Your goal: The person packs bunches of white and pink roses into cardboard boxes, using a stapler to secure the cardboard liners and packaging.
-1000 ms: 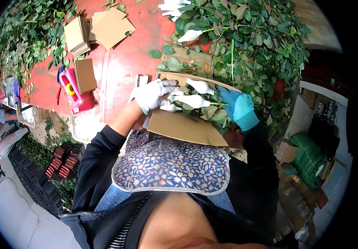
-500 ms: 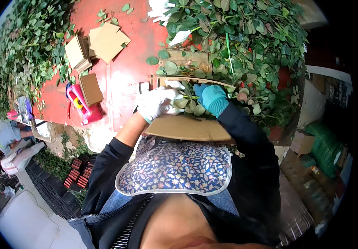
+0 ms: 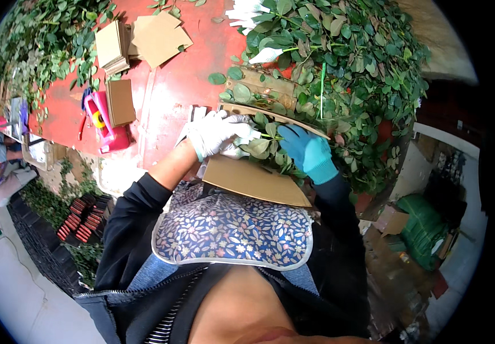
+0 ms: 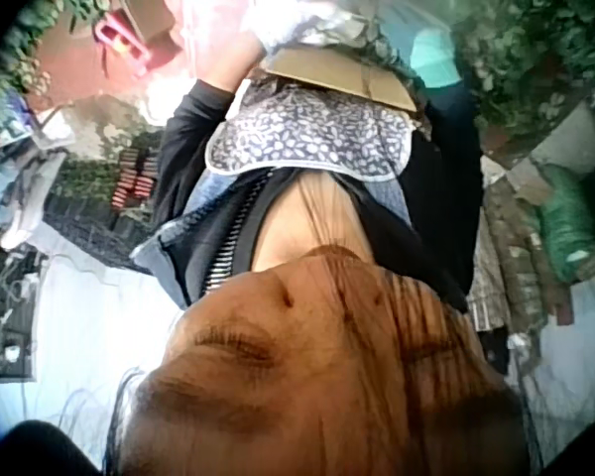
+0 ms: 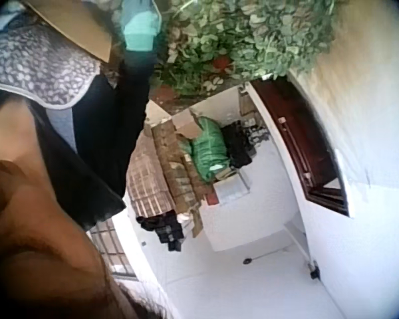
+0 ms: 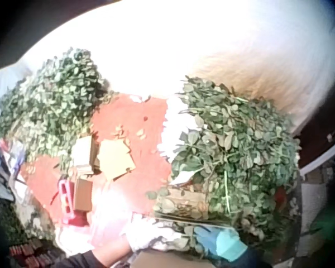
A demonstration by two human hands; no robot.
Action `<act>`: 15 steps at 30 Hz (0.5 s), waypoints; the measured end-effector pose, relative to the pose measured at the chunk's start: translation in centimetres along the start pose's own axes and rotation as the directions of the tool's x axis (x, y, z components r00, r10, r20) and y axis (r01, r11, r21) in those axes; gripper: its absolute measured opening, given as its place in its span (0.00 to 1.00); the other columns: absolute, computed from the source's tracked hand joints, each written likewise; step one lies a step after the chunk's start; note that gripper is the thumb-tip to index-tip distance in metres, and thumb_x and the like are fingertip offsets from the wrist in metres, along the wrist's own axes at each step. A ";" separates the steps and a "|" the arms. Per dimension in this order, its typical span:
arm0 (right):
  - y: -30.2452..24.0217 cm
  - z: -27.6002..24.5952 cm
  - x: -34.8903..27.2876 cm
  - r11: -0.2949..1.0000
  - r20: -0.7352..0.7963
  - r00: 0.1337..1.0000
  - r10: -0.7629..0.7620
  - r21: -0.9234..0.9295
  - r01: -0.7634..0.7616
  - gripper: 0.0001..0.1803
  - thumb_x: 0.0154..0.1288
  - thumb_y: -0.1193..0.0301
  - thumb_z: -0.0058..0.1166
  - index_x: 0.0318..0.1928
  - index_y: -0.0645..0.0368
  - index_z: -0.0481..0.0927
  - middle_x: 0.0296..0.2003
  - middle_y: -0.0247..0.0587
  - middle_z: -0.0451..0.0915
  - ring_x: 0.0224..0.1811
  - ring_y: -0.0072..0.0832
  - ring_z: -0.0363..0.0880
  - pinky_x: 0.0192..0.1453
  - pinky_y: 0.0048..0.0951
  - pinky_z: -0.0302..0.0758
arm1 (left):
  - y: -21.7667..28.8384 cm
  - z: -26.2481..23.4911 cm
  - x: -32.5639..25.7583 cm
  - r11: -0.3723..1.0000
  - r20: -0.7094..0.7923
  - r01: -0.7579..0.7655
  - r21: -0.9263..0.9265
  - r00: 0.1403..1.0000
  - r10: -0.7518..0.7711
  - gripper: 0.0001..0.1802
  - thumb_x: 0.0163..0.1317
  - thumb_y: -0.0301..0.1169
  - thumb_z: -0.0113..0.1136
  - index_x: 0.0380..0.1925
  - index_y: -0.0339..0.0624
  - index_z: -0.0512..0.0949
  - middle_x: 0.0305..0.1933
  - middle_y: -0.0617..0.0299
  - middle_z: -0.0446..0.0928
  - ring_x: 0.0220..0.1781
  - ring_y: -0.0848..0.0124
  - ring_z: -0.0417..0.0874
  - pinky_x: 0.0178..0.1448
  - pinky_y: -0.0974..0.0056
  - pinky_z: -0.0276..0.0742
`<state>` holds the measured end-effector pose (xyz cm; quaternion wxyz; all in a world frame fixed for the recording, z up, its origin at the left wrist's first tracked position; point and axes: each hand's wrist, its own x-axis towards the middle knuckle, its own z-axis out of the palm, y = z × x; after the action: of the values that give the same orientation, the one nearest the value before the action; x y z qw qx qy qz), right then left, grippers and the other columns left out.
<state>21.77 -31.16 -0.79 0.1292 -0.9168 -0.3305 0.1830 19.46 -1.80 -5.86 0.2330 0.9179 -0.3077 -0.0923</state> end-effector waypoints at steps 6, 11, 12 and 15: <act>-2.2 -4.1 -0.9 0.992 -0.042 0.993 -0.111 -0.069 0.108 0.21 0.60 0.66 0.57 0.56 0.49 0.77 0.39 0.41 0.81 0.33 0.43 0.80 0.37 0.42 0.77 | -1.0 0.8 -0.1 0.998 0.040 -0.061 0.000 0.997 0.061 0.33 0.56 0.34 0.58 0.65 0.50 0.67 0.66 0.59 0.67 0.52 0.59 0.74 0.54 0.57 0.73; -1.5 -0.2 -1.2 0.944 0.173 0.963 -0.208 0.294 0.151 0.25 0.64 0.55 0.54 0.59 0.49 0.74 0.39 0.50 0.79 0.38 0.48 0.79 0.44 0.46 0.76 | -1.1 1.2 0.5 0.999 0.103 -0.049 -0.010 0.993 0.050 0.35 0.51 0.42 0.65 0.60 0.45 0.71 0.67 0.57 0.67 0.53 0.58 0.75 0.56 0.56 0.72; -1.6 -0.1 -1.5 0.950 0.226 0.964 -0.140 0.306 0.066 0.24 0.62 0.57 0.56 0.58 0.49 0.75 0.39 0.49 0.80 0.38 0.47 0.79 0.43 0.46 0.76 | -0.9 1.0 0.6 0.998 0.093 -0.036 -0.061 0.995 0.041 0.34 0.49 0.41 0.66 0.58 0.46 0.72 0.67 0.57 0.68 0.53 0.58 0.76 0.56 0.55 0.72; -0.9 -0.9 -0.9 0.917 0.286 0.919 -0.271 0.367 0.156 0.17 0.56 0.66 0.59 0.47 0.54 0.81 0.36 0.47 0.79 0.38 0.45 0.79 0.41 0.43 0.76 | -0.5 0.6 0.7 1.000 0.087 -0.001 0.009 0.996 0.000 0.38 0.47 0.36 0.66 0.62 0.48 0.68 0.63 0.57 0.70 0.55 0.56 0.75 0.58 0.55 0.72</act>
<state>20.97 -31.18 0.53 0.2460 -0.7948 -0.4108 0.3728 20.10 -2.07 -6.67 0.2155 0.9139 -0.3183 -0.1307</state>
